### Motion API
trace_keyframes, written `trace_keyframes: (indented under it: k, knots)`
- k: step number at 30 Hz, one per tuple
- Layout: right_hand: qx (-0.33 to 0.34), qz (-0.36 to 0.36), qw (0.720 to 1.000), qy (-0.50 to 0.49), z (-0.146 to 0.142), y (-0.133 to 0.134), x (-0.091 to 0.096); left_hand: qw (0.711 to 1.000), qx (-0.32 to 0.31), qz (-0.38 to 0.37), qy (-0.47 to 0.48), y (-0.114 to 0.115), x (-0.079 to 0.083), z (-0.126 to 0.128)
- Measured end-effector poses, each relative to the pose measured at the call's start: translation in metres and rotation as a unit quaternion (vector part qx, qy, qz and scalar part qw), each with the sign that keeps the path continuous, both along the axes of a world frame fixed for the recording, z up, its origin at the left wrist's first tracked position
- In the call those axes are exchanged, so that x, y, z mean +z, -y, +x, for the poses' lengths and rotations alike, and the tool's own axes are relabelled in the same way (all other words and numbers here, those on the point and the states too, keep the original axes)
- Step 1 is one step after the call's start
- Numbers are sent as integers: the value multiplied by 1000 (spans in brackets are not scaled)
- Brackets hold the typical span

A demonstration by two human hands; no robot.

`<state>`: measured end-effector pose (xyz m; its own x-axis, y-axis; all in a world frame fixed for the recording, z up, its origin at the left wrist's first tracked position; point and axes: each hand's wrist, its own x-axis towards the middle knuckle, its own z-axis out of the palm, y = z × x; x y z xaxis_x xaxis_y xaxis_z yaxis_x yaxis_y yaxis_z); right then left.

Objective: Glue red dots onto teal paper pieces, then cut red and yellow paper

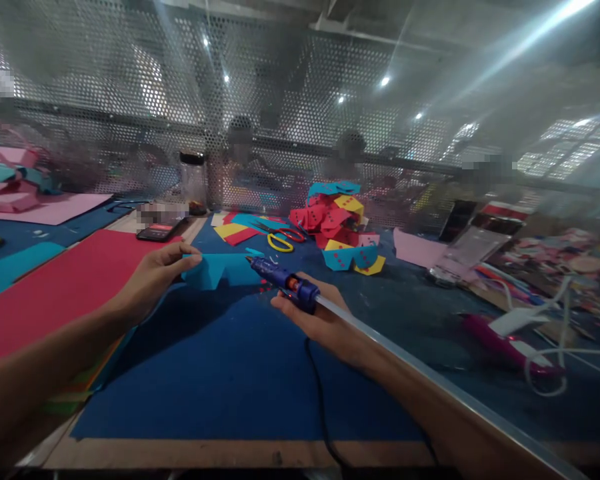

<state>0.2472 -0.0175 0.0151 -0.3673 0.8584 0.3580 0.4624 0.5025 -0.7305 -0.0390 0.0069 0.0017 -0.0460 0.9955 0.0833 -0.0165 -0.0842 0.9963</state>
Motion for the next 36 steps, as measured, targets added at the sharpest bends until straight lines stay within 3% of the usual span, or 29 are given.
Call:
trace_keyframes:
  k: [11, 36]
  knots:
    - [-3, 76, 996, 42, -3, 2, 1, 1000, -1, -16, 13, 3, 3, 2]
    - [18, 112, 989, 92, 0, -4, -8, 999, -19, -23, 32, 3, 0, 1]
